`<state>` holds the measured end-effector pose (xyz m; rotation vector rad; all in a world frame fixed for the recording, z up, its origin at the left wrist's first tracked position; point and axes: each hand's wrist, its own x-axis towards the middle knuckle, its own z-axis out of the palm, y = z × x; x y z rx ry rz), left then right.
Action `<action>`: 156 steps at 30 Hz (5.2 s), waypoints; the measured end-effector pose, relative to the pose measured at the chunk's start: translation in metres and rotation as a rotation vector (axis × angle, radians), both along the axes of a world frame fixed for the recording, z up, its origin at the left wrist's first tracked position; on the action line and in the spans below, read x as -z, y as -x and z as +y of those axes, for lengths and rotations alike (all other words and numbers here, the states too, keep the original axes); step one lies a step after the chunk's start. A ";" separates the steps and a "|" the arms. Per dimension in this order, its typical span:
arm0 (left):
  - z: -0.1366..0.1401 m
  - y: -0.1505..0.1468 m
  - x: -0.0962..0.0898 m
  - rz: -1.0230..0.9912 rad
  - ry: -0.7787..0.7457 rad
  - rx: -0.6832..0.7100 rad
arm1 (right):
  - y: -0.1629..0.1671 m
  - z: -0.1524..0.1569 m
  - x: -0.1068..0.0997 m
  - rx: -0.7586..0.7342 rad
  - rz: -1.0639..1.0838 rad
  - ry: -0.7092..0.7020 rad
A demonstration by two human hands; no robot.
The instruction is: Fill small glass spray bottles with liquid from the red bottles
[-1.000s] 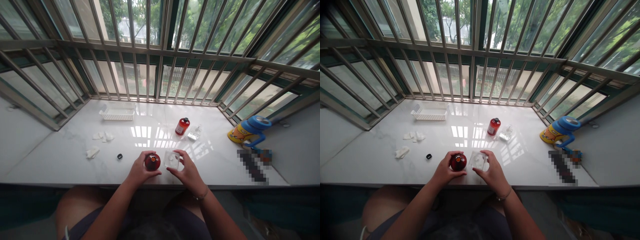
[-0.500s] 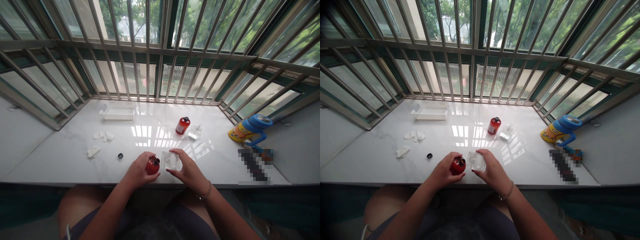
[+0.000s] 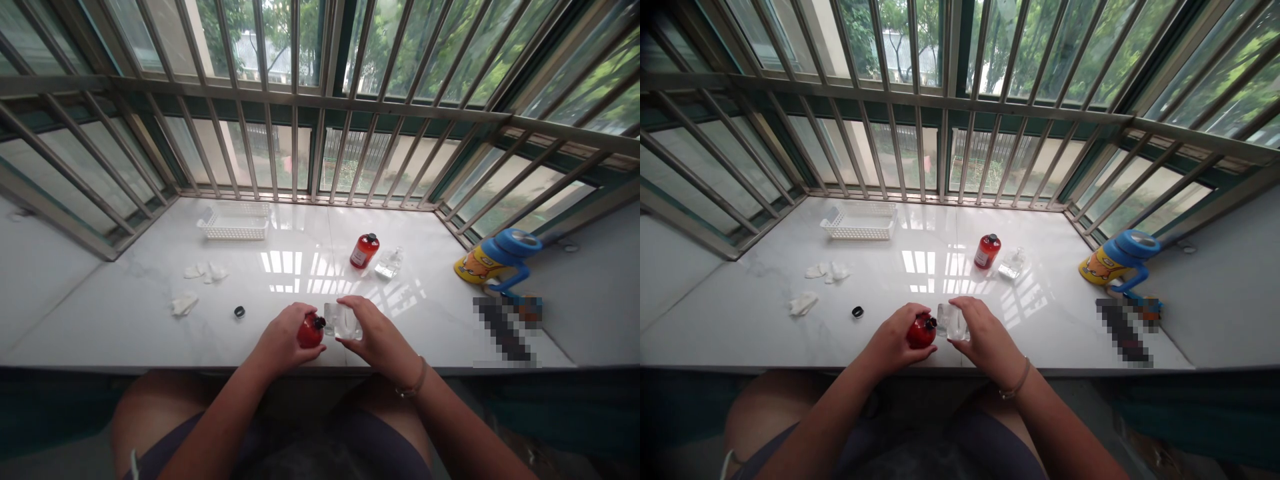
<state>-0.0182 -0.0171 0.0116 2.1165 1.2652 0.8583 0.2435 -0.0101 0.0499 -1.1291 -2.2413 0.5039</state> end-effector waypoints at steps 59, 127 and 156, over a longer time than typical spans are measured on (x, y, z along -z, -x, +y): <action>0.002 0.004 -0.002 -0.066 -0.003 -0.014 | 0.016 0.012 -0.039 -0.111 -0.278 -0.072; 0.003 0.009 0.002 -0.110 0.038 -0.035 | 0.022 0.013 -0.049 -0.080 -0.440 -0.199; 0.003 0.009 -0.002 -0.126 0.050 -0.033 | 0.024 0.012 -0.052 -0.073 -0.418 -0.256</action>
